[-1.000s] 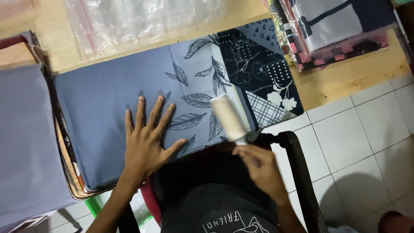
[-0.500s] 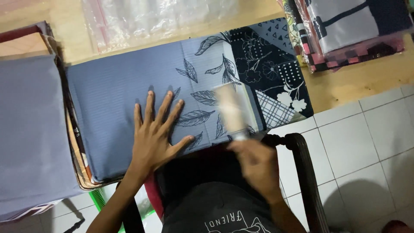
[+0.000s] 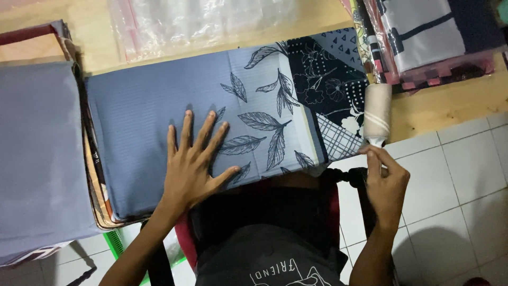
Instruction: Using a lint roller to clean a piece of patterned fabric on a table
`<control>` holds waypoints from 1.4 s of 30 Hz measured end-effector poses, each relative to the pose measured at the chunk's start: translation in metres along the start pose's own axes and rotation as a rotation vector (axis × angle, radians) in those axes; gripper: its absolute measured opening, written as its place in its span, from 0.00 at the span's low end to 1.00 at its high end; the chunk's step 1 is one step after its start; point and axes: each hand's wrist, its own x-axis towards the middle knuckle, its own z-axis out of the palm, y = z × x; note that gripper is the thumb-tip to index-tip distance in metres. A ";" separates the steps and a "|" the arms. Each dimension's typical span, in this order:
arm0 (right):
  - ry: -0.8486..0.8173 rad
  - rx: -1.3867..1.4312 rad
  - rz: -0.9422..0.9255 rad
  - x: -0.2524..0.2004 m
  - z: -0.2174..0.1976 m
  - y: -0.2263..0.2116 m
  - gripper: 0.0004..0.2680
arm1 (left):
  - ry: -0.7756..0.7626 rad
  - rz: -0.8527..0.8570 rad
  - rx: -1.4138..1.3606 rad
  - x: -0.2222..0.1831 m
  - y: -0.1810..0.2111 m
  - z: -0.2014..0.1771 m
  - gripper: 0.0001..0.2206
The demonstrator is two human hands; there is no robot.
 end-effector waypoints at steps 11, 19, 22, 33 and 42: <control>-0.465 0.361 -0.224 -0.071 0.061 -0.053 0.06 | 0.003 0.009 -0.003 0.000 -0.001 0.000 0.40; -0.095 0.081 0.213 -0.026 -0.010 0.013 0.09 | -0.014 0.011 -0.009 0.000 -0.001 -0.001 0.40; -0.009 0.083 0.235 -0.027 -0.024 0.017 0.08 | -0.008 0.007 -0.002 0.001 -0.004 0.001 0.40; -0.338 0.114 -0.732 0.061 0.095 -0.063 0.09 | -0.101 -0.012 -0.236 0.080 -0.052 -0.025 0.42; -0.288 -0.007 -0.410 0.111 0.085 -0.061 0.07 | -0.080 -0.024 -0.054 0.082 -0.085 0.007 0.42</control>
